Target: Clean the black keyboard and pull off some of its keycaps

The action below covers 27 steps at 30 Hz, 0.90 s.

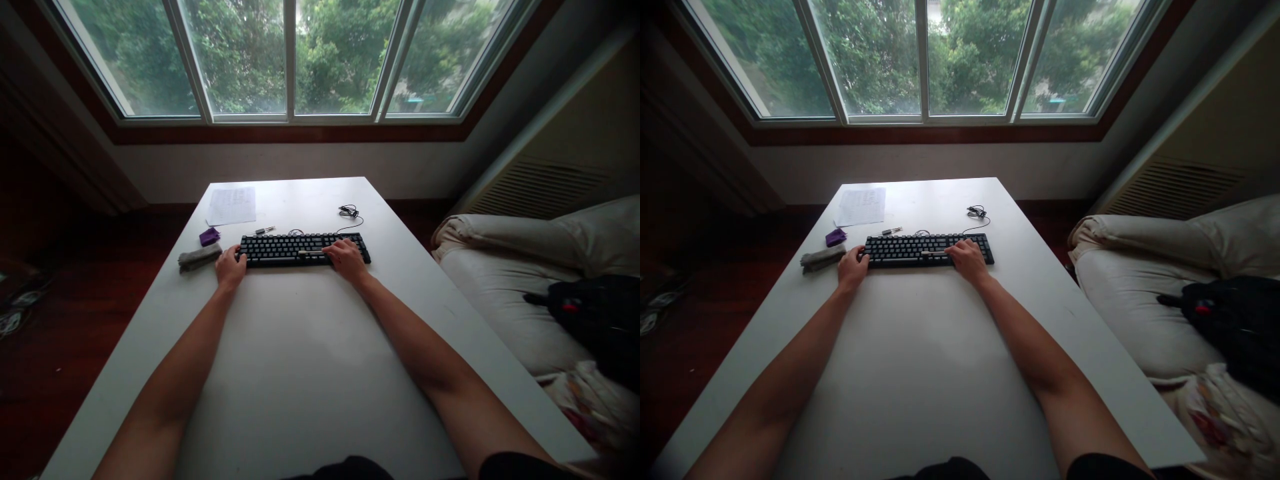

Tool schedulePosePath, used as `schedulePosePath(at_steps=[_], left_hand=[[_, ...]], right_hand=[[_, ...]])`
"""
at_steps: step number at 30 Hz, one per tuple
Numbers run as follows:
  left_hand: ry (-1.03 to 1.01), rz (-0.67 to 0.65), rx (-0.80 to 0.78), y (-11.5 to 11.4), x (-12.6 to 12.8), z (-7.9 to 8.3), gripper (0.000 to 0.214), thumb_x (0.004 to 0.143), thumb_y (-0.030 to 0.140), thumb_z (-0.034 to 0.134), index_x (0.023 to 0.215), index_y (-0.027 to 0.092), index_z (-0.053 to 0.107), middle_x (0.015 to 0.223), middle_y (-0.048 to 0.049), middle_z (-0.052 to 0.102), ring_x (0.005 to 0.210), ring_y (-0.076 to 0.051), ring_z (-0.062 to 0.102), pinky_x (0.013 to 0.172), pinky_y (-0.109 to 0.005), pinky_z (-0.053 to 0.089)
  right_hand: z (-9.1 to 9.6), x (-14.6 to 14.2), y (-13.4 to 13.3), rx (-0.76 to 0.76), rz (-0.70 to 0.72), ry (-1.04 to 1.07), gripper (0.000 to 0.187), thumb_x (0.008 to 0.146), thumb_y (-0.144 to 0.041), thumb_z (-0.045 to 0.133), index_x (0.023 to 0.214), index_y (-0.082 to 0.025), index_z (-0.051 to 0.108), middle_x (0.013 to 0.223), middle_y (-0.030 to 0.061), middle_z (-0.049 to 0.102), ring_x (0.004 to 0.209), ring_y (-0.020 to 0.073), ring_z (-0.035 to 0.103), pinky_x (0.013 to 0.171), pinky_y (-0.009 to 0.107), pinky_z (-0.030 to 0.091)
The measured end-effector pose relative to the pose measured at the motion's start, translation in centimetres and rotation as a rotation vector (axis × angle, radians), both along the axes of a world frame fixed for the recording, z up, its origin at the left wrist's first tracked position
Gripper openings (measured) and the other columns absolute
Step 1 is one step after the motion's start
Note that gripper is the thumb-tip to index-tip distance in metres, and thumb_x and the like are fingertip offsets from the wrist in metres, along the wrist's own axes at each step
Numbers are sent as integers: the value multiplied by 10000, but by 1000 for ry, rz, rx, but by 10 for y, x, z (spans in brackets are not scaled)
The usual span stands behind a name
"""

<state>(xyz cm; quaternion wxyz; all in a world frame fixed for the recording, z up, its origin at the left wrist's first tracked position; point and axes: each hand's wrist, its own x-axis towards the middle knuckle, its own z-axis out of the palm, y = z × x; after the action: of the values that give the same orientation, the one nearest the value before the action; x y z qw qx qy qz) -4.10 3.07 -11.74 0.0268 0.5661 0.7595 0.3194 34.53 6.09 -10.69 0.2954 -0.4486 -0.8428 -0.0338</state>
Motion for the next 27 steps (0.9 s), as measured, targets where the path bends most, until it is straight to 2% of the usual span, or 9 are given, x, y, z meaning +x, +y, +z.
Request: schedulePosePath(at_steps=[7, 13, 18, 23, 27], left_hand=[[2, 0, -6, -1, 1, 1, 396, 920, 337, 527, 1284, 227, 639, 1255, -94, 685, 1161, -269, 602, 1034, -397, 429], [-2, -10, 7, 0, 0, -1, 393, 921, 335, 524, 1279, 223, 640, 1249, -100, 685, 1150, -270, 606, 1030, -403, 431], [9, 2, -13, 0, 1, 0, 398, 917, 335, 531, 1285, 227, 639, 1253, -94, 685, 1160, -274, 603, 1035, -405, 431], [1, -5, -3, 1, 0, 0, 394, 921, 338, 530, 1284, 228, 638, 1255, -94, 684, 1158, -275, 603, 1037, -406, 430], [-7, -18, 12, 1, -1, -2, 394, 918, 336, 532, 1282, 227, 639, 1250, -99, 683, 1155, -274, 604, 1037, -408, 427]], right_hand=[[-1, -16, -9, 59, -113, -12, 275, 1019, -252, 498, 1142, -286, 742, 962, 89, 653, 979, 266, 488, 871, 392, 339], [2, -16, -11, 46, -21, -24, 293, 1030, -261, 485, 1159, -301, 745, 980, 79, 656, 964, 254, 494, 853, 383, 351], [2, -15, -11, 52, -70, -11, 280, 1024, -253, 505, 1157, -298, 748, 967, 82, 655, 970, 260, 498, 854, 387, 350], [3, -18, -12, 41, 17, -54, 302, 1031, -258, 490, 1197, -318, 735, 996, 79, 655, 978, 257, 500, 851, 385, 353], [4, -22, -12, 77, -56, -49, 345, 1010, -212, 488, 1253, -313, 712, 995, 97, 653, 996, 278, 488, 854, 407, 344]])
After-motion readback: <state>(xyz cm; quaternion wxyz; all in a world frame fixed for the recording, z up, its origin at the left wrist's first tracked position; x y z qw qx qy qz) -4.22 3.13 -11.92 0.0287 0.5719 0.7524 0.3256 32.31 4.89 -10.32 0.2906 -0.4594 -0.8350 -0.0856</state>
